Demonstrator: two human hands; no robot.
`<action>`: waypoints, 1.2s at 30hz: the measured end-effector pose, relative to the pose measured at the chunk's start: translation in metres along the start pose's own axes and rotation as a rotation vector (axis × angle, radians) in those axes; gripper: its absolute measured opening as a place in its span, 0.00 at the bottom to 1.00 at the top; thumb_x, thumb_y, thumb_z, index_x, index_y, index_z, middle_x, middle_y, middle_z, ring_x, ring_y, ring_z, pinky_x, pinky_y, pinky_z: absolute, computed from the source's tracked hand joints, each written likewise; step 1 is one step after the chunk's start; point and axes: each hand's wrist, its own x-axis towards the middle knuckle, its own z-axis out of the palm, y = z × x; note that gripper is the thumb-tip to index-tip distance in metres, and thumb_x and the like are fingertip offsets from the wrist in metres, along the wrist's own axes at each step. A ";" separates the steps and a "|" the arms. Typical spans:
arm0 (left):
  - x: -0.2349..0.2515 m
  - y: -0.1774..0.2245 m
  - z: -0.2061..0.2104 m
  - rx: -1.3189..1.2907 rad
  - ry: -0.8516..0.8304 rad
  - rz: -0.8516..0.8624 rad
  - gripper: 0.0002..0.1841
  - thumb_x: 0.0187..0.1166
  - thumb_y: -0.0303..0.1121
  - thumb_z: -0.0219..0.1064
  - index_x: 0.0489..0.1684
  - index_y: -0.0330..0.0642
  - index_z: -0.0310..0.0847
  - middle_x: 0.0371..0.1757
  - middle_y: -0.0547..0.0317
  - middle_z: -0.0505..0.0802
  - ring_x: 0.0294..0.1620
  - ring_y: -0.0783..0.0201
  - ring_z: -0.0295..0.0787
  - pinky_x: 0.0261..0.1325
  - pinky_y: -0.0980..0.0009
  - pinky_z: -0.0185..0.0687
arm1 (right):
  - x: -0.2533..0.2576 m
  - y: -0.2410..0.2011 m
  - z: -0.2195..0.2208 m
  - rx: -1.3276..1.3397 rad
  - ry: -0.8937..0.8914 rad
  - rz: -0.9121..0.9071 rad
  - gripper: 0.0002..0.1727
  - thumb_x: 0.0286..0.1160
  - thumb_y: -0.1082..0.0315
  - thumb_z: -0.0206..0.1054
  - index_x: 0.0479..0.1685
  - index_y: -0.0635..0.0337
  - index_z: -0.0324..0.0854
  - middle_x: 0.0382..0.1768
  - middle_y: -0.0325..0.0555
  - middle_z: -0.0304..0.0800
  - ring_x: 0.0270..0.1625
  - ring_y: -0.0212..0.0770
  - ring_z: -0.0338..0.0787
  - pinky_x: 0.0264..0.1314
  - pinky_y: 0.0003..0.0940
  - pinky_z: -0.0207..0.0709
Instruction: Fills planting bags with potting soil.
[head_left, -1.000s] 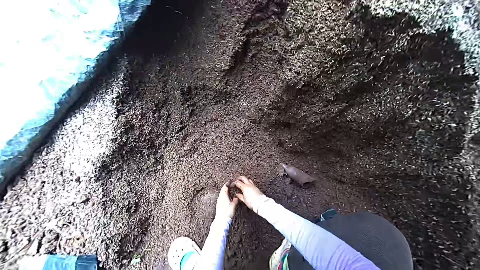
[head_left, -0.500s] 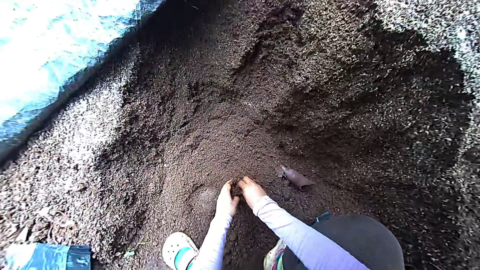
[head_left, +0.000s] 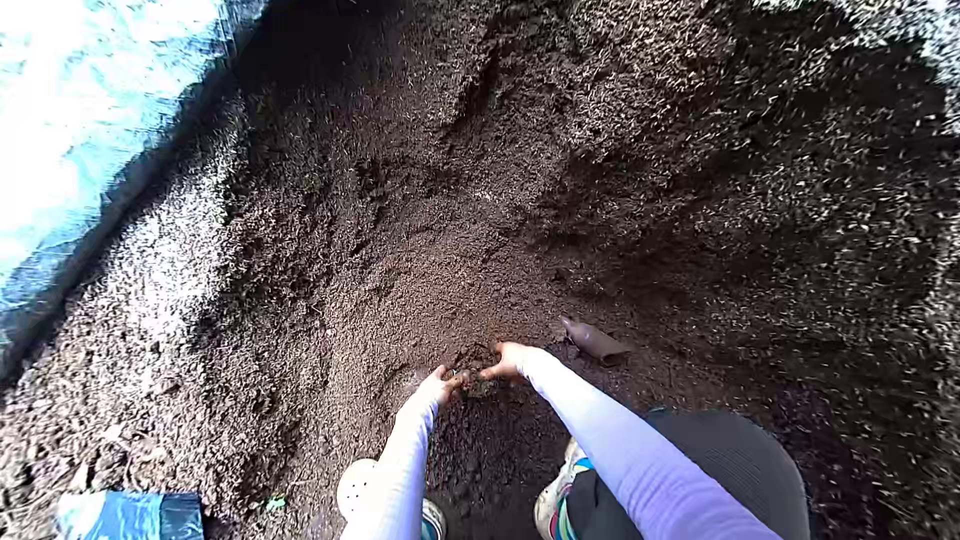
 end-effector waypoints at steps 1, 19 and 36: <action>0.003 0.004 0.002 0.025 0.002 -0.008 0.33 0.89 0.52 0.60 0.90 0.50 0.59 0.62 0.40 0.87 0.45 0.55 0.85 0.50 0.58 0.79 | 0.003 -0.001 0.004 0.009 -0.010 0.038 0.48 0.73 0.45 0.77 0.87 0.63 0.62 0.76 0.68 0.77 0.72 0.62 0.84 0.74 0.58 0.77; 0.000 0.005 0.007 -0.013 0.039 0.097 0.28 0.94 0.45 0.54 0.86 0.39 0.61 0.71 0.33 0.83 0.60 0.43 0.86 0.61 0.46 0.80 | 0.009 -0.002 -0.003 0.178 -0.075 0.086 0.46 0.76 0.40 0.72 0.85 0.65 0.66 0.78 0.67 0.75 0.79 0.62 0.78 0.78 0.61 0.73; -0.003 0.022 -0.003 -0.038 0.032 -0.003 0.37 0.86 0.48 0.66 0.89 0.43 0.54 0.69 0.33 0.83 0.62 0.43 0.84 0.62 0.47 0.80 | 0.007 -0.001 -0.011 0.092 -0.093 -0.003 0.39 0.80 0.50 0.72 0.85 0.64 0.66 0.78 0.68 0.75 0.78 0.64 0.79 0.77 0.64 0.73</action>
